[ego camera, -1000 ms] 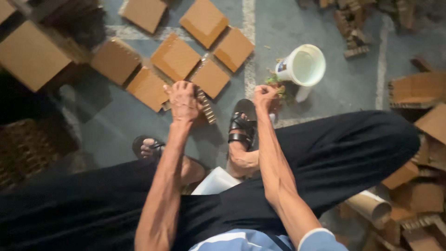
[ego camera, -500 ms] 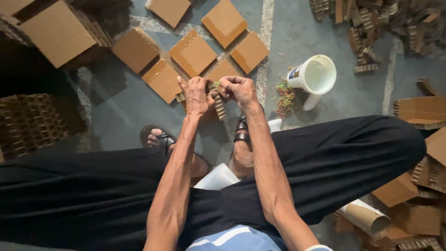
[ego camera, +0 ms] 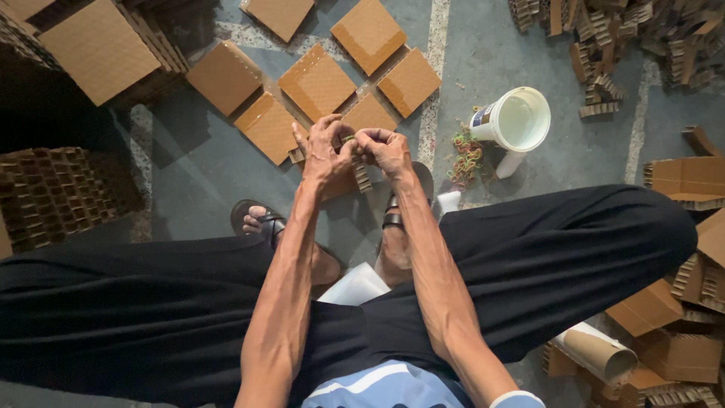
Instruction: The person sits on the floor and assembles small cardboard boxes. They apply glue to the edges of the cardboard pieces, press them together, and secure the assembled units with rubber bands.
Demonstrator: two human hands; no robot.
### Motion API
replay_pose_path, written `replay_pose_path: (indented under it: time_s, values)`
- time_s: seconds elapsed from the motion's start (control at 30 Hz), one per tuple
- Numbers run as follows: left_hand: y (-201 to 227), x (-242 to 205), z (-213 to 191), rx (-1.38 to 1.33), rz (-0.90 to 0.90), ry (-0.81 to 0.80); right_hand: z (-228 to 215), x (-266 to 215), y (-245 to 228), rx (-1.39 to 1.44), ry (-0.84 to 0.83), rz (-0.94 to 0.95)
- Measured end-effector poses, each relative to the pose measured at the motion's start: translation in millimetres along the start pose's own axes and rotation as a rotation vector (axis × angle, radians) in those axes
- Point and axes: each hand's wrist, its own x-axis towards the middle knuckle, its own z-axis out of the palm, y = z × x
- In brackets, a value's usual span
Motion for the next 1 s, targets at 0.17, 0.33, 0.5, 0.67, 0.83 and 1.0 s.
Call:
replay_pose_path:
  time_s: [0.17,0.33,0.5,0.67,0.83,1.0]
  values:
    - [-1,2,-2,-0.029,-0.030,-0.030,-5,-4,-4,0.067,-0.104,-0.017]
    - [1,7,-5,-0.100,-0.128,-0.021,-11,-1,-11,0.112,-0.153,-0.051]
    - [3,9,0,-0.095,-0.164,0.035,-14,-6,-11,0.376,-0.231,-0.184]
    - [-2,11,6,-0.090,-0.148,0.075,-2,-9,-11,0.723,-0.383,-0.174]
    - [-8,8,12,-0.070,-0.121,0.100,-4,-16,-15,0.729,-0.511,-0.082]
    - [-6,11,11,-0.033,-0.118,0.075,5,-16,-24,0.514,-0.396,-0.164]
